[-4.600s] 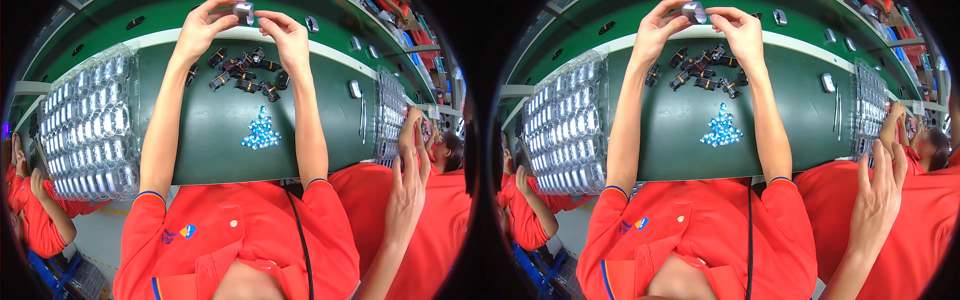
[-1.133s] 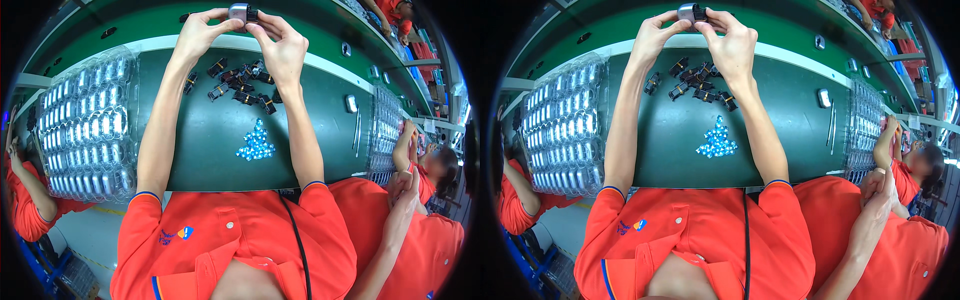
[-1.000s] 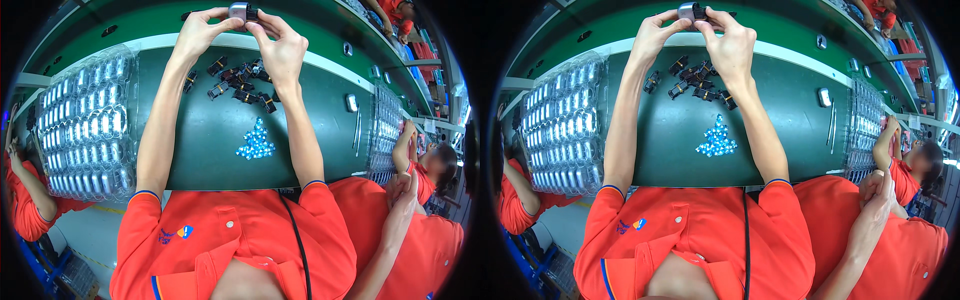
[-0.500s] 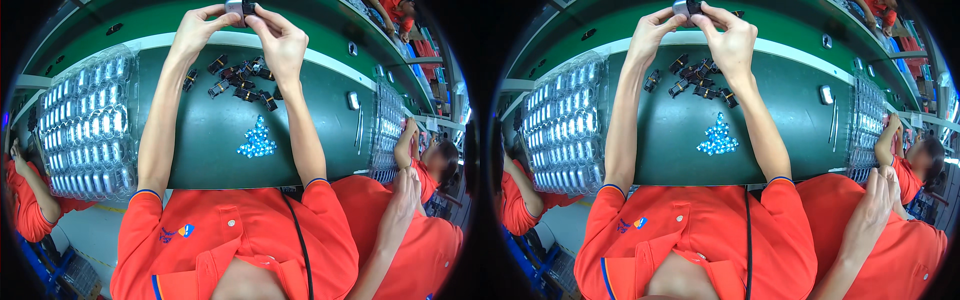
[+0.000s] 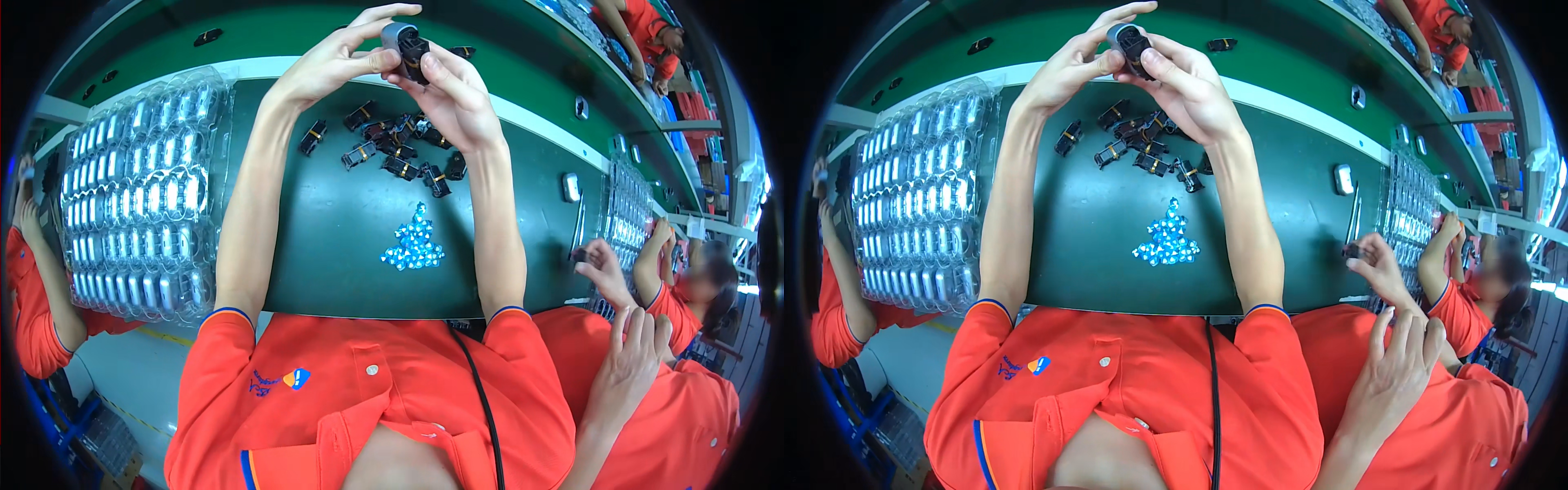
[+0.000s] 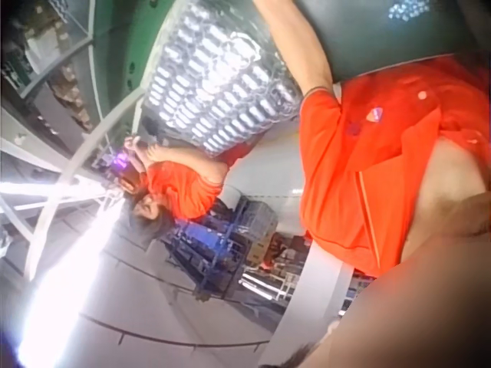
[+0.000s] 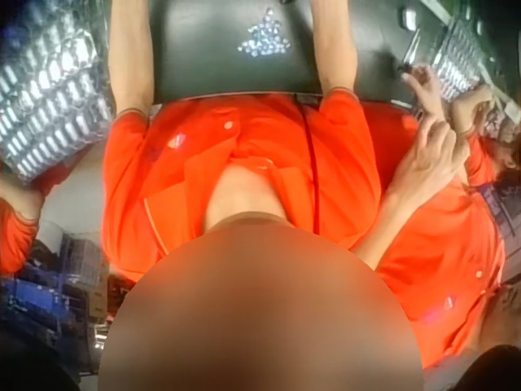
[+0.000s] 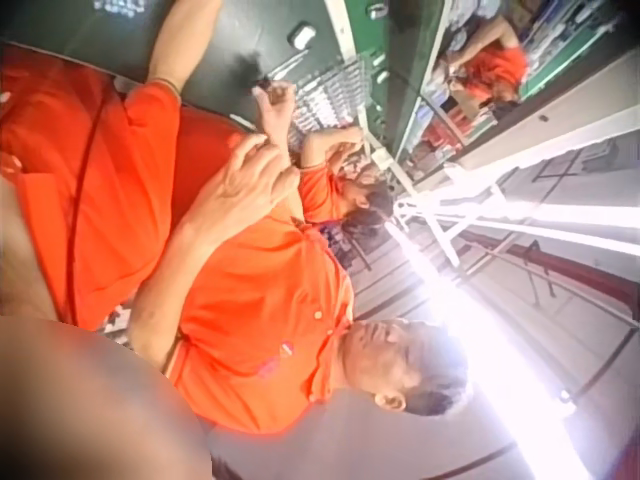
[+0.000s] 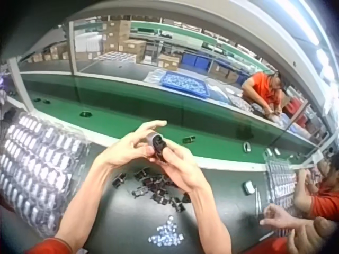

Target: Assembling small electronic components by placing blue parts into housings and attaching them to bases on a conveyor belt.

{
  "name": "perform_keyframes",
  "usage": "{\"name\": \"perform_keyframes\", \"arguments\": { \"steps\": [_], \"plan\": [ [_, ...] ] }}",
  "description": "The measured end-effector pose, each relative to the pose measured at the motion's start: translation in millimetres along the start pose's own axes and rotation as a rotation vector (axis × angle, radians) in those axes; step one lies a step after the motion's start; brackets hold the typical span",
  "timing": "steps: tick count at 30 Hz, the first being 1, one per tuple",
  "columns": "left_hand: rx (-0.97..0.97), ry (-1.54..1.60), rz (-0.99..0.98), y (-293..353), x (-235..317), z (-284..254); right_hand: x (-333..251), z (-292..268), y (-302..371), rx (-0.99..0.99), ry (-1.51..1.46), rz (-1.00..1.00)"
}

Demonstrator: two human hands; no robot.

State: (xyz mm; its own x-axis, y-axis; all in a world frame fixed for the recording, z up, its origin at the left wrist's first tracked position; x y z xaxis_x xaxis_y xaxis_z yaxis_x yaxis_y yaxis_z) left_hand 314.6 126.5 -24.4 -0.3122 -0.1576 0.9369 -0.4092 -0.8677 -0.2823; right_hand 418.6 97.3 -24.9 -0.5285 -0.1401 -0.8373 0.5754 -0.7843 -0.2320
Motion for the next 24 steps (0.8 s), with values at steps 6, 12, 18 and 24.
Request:
{"name": "perform_keyframes", "arguments": {
  "steps": [6, 12, 18, 24],
  "plan": [
    [-0.344, -0.121, 0.137, 3.7, 11.1, 8.7, 7.1, 5.9, -3.5, 0.138, 0.128, -0.002],
    [-0.102, -0.309, 0.153, -0.3, -3.9, -1.3, 15.7, -1.9, -5.4, 0.188, 0.104, -0.016],
    [0.078, -0.638, 0.199, -7.1, 3.2, -14.8, -15.9, -58.4, -9.3, 0.422, 0.317, -0.149],
    [0.334, -1.131, 0.008, -39.2, -40.8, -88.6, -88.7, -216.3, 55.2, 0.994, 1.525, -0.214]
  ]
}}
Point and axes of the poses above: each hand's wrist, its own y-axis away from the middle knuckle, its own z-axis out of the palm, x = y × z, the point moved 9 cm from there along -y, towards the middle knuckle, and after that the axes turned 3 degrees about -y, right-handed, at the moved point
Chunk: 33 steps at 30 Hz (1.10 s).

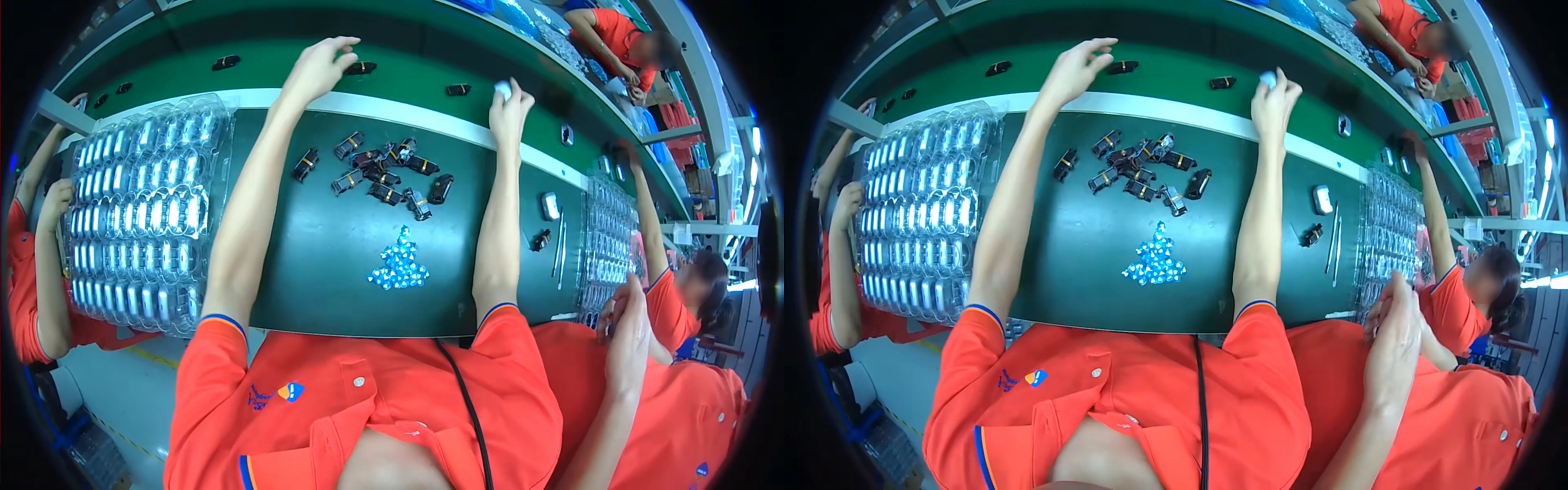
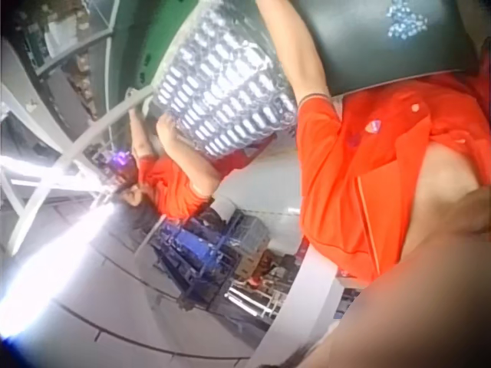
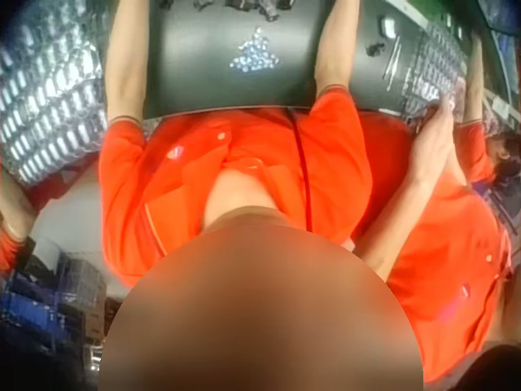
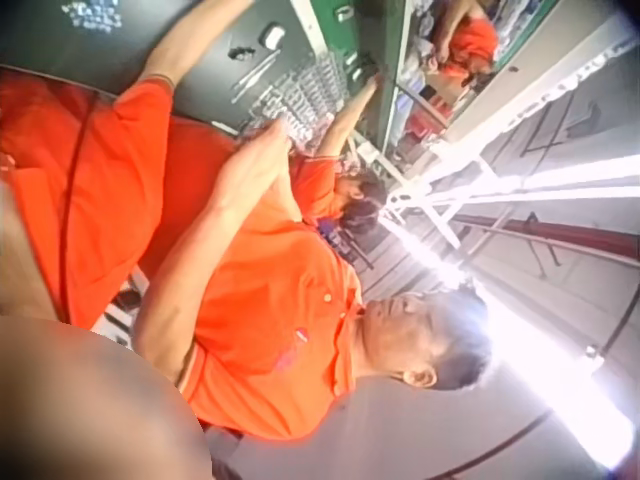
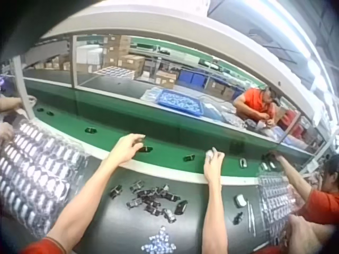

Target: Assembling small electronic components by placing blue parts into housings and attaching them to bases on a conveyor belt.

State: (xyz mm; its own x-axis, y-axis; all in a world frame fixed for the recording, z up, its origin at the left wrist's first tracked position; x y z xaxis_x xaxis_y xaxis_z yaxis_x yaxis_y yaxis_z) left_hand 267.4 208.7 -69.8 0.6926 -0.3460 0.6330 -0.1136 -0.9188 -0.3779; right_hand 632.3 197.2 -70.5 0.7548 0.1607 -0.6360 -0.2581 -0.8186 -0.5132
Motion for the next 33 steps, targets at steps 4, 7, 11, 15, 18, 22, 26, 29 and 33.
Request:
{"name": "perform_keyframes", "arguments": {
  "steps": [4, 7, 11, 15, 18, 22, 26, 29, 33],
  "plan": [
    [-0.011, -0.336, 0.179, -9.0, -0.5, 37.2, 32.4, 18.1, 10.2, -0.118, 0.428, -0.105],
    [-0.069, -0.359, 0.12, -6.0, -13.9, 35.1, -10.7, 16.8, 17.6, 0.003, 0.438, -0.248],
    [-0.147, -0.201, -0.082, 17.0, -15.1, 2.7, -46.7, 44.9, 32.8, -0.218, 0.16, -0.45],
    [-0.132, -0.172, -0.207, 88.7, -0.4, -39.9, -31.7, 52.8, 21.2, -0.338, 0.36, -0.5],
    [-0.071, -0.21, -0.241, 125.7, -0.3, -55.6, -48.3, 48.1, 27.9, -0.282, 0.169, -0.443],
    [0.02, -0.186, -0.165, 163.4, 5.6, -62.2, -158.2, 58.6, 83.2, -0.534, -0.221, -0.328],
    [0.256, -0.235, -0.028, 192.6, 26.7, -94.5, -201.3, 72.3, 137.2, -0.818, -0.113, -0.545],
    [0.224, 0.07, -0.173, 228.2, 70.8, -144.5, -211.2, 67.6, 152.1, -0.938, -0.105, -0.501],
    [0.314, -0.102, -0.344, 283.2, 64.5, -244.5, -201.0, 39.6, 153.8, -0.89, -0.2, -0.332]
  ]
}}
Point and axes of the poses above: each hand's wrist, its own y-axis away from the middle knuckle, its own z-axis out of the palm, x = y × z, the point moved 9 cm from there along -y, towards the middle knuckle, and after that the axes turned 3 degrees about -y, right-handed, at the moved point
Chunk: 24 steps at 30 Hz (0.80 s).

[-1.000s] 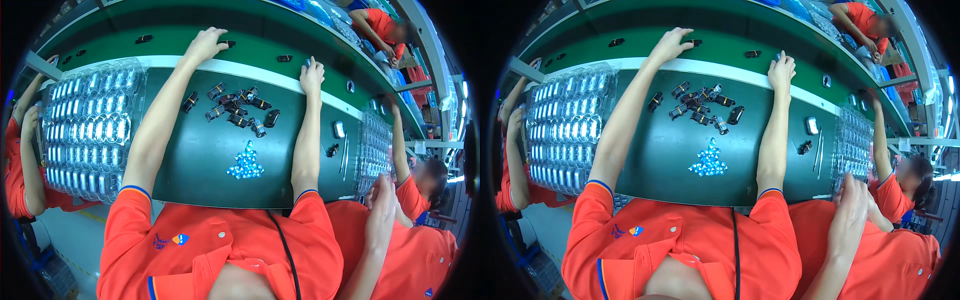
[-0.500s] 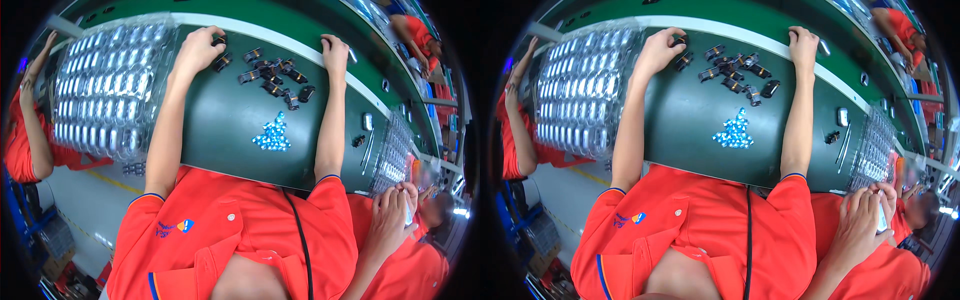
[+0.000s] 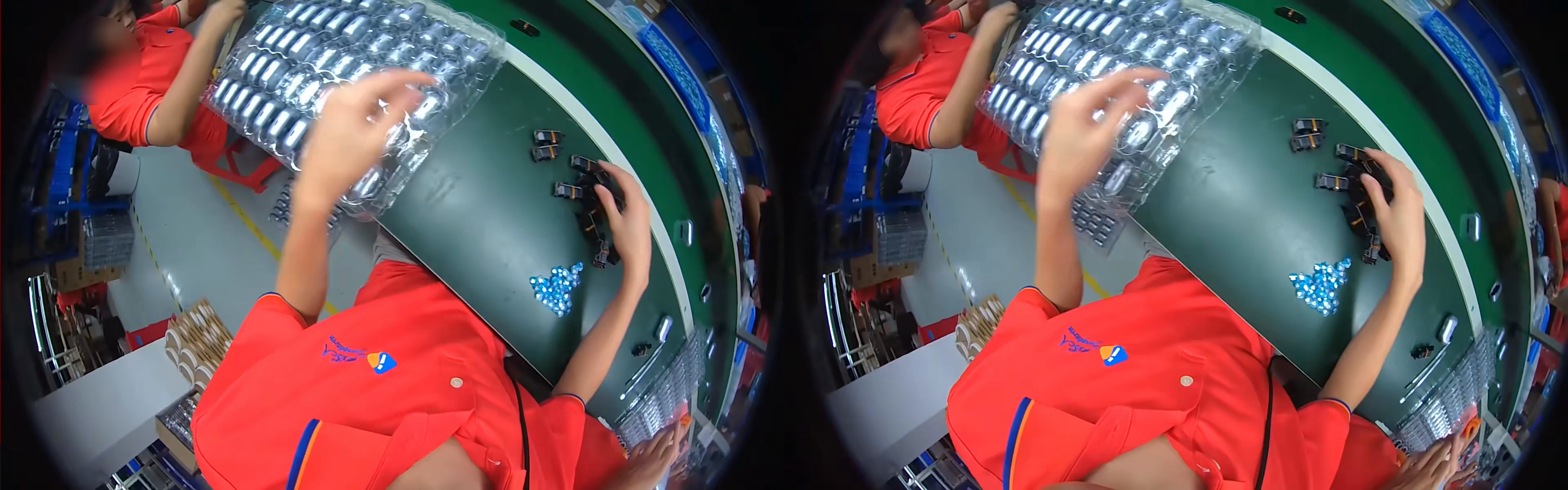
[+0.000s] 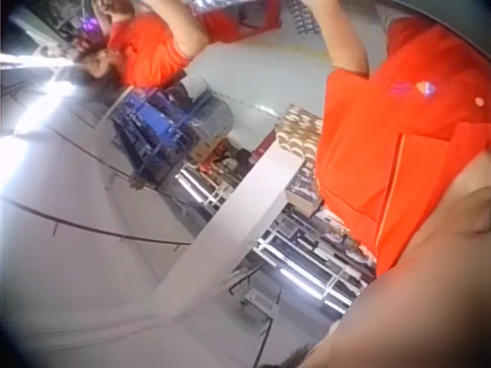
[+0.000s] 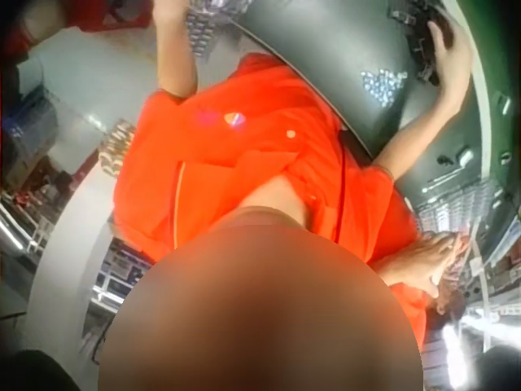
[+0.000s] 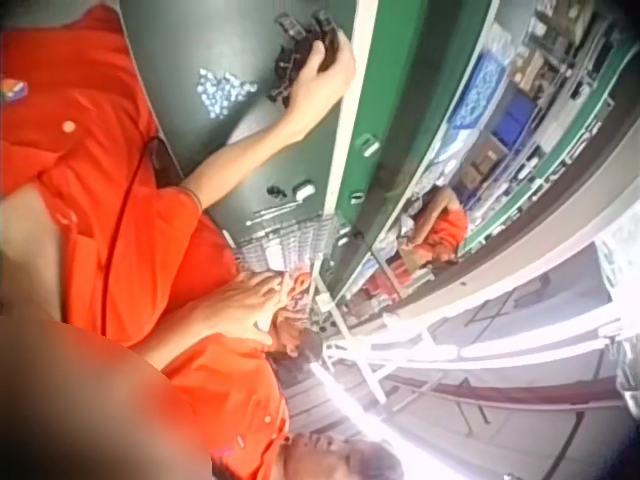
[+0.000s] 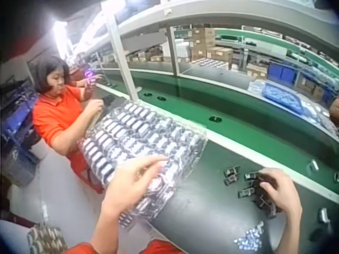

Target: Assembling small electronic components by placing blue parts into housings and attaching them to bases on a conveyor belt.

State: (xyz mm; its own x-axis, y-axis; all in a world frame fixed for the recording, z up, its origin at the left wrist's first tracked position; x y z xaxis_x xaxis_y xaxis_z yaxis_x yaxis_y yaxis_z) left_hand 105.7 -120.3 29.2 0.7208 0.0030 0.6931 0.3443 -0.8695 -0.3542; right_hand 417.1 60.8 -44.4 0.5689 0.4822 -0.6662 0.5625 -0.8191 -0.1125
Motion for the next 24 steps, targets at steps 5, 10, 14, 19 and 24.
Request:
{"name": "perform_keyframes", "arguments": {
  "steps": [5, 10, 14, 19, 24],
  "plan": [
    [0.074, -0.757, 0.084, -82.5, -166.0, -69.3, -8.3, -28.7, 35.7, 0.053, 0.08, 0.05],
    [-0.223, -0.933, 0.208, -138.6, -303.8, -130.8, -4.9, -30.8, 109.5, 0.26, -0.268, 0.236],
    [-0.234, -0.876, 0.045, -171.5, -353.9, -126.4, 12.6, -18.1, 172.8, 0.378, -0.238, 0.415],
    [-0.06, -0.739, 0.2, -157.3, -267.6, -138.9, 16.0, 2.2, 215.4, 0.41, -0.151, 0.483],
    [0.083, -0.365, 0.149, -57.0, -106.0, -84.4, 6.0, 8.6, 220.4, 0.483, -0.022, 0.423]
  ]
}}
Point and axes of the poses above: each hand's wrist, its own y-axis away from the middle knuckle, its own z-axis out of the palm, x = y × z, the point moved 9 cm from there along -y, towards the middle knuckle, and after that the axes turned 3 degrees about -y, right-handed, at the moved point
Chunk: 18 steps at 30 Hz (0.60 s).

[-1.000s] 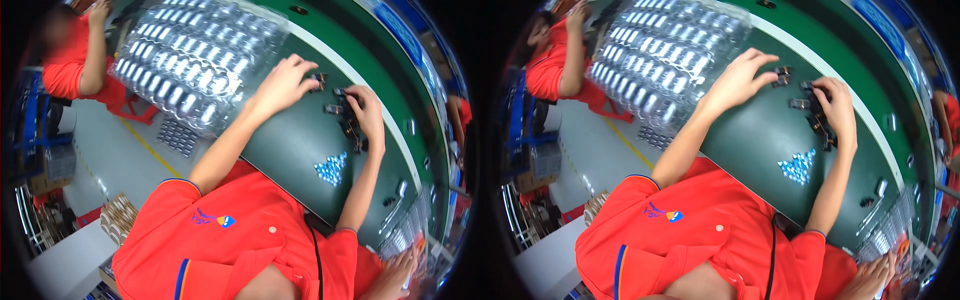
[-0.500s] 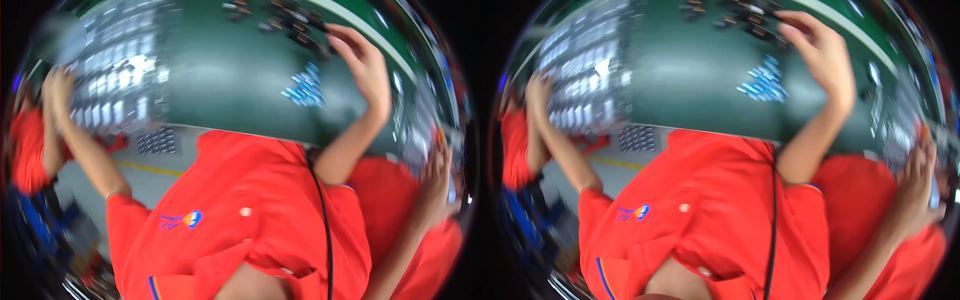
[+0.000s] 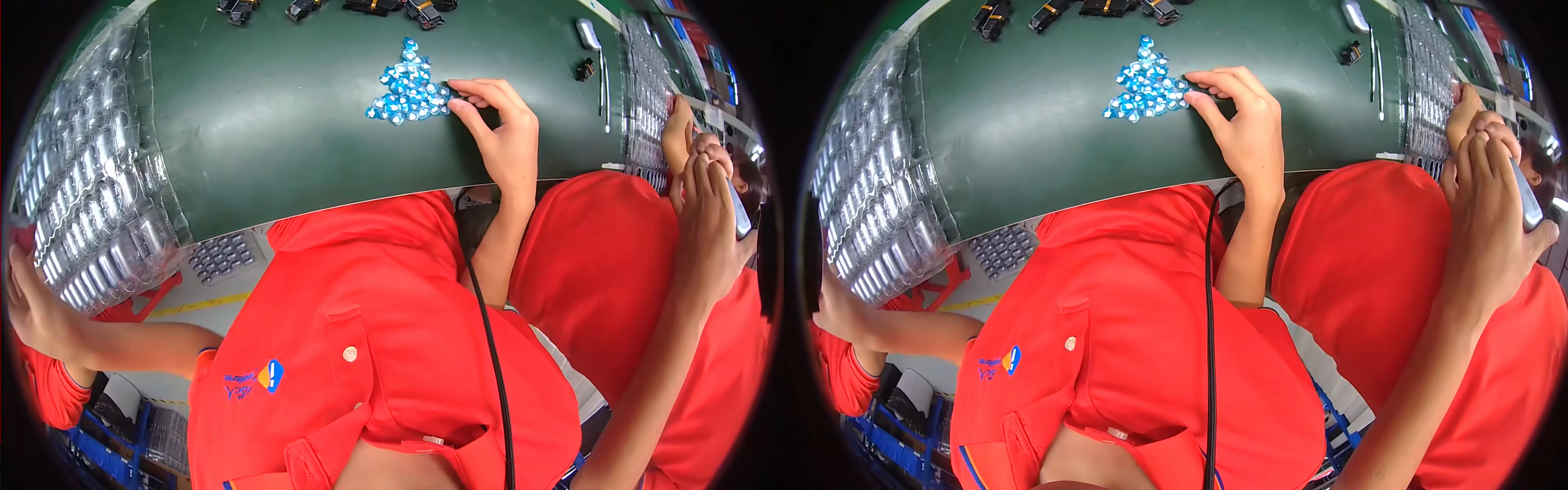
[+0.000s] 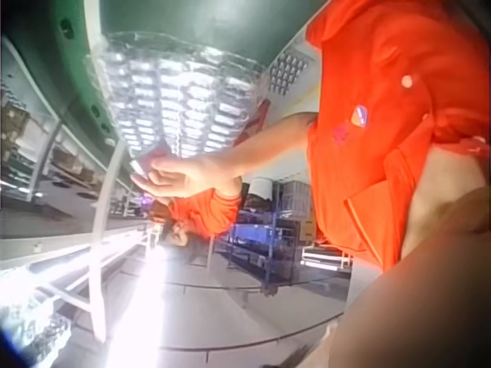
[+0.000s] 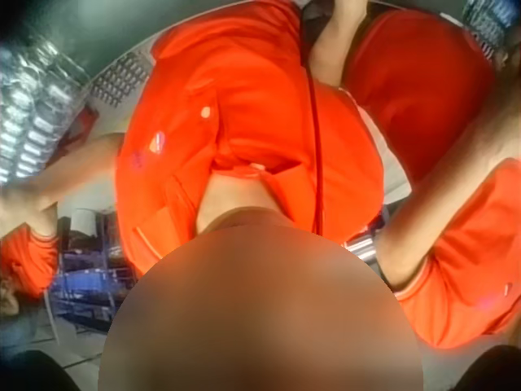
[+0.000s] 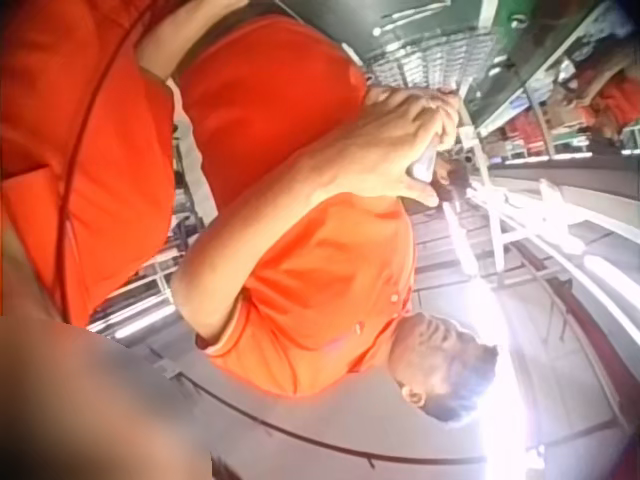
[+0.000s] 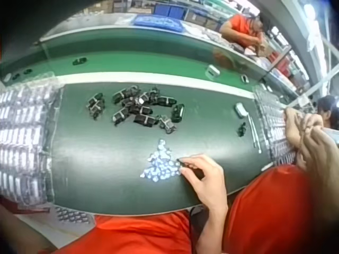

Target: Assembling small electronic components by placing blue parts into housings and attaching them to bases on a conveyor belt.

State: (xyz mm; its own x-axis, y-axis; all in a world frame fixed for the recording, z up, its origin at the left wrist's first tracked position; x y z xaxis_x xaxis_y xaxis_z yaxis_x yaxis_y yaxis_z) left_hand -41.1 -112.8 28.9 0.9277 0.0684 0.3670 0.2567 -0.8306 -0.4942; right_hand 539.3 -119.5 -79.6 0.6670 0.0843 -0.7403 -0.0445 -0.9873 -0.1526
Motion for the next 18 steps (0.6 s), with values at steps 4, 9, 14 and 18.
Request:
{"name": "perform_keyframes", "arguments": {
  "steps": [4, 9, 14, 18],
  "plan": [
    [-0.024, 0.723, -0.055, 50.2, 175.3, 60.4, 1.2, 9.2, 0.6, 0.018, 0.021, -0.04],
    [-0.484, 1.07, -0.065, 70.9, 250.4, 165.3, 5.0, 3.5, 4.5, 0.125, 0.097, -0.122],
    [-0.65, 1.22, -0.122, 86.4, 271.6, 209.8, -6.7, 6.2, 7.0, 0.202, 0.163, -0.259],
    [-0.727, 1.242, -0.16, 103.3, 280.5, 227.0, -0.6, 1.7, 6.8, 0.187, 0.163, -0.157]
  ]
}}
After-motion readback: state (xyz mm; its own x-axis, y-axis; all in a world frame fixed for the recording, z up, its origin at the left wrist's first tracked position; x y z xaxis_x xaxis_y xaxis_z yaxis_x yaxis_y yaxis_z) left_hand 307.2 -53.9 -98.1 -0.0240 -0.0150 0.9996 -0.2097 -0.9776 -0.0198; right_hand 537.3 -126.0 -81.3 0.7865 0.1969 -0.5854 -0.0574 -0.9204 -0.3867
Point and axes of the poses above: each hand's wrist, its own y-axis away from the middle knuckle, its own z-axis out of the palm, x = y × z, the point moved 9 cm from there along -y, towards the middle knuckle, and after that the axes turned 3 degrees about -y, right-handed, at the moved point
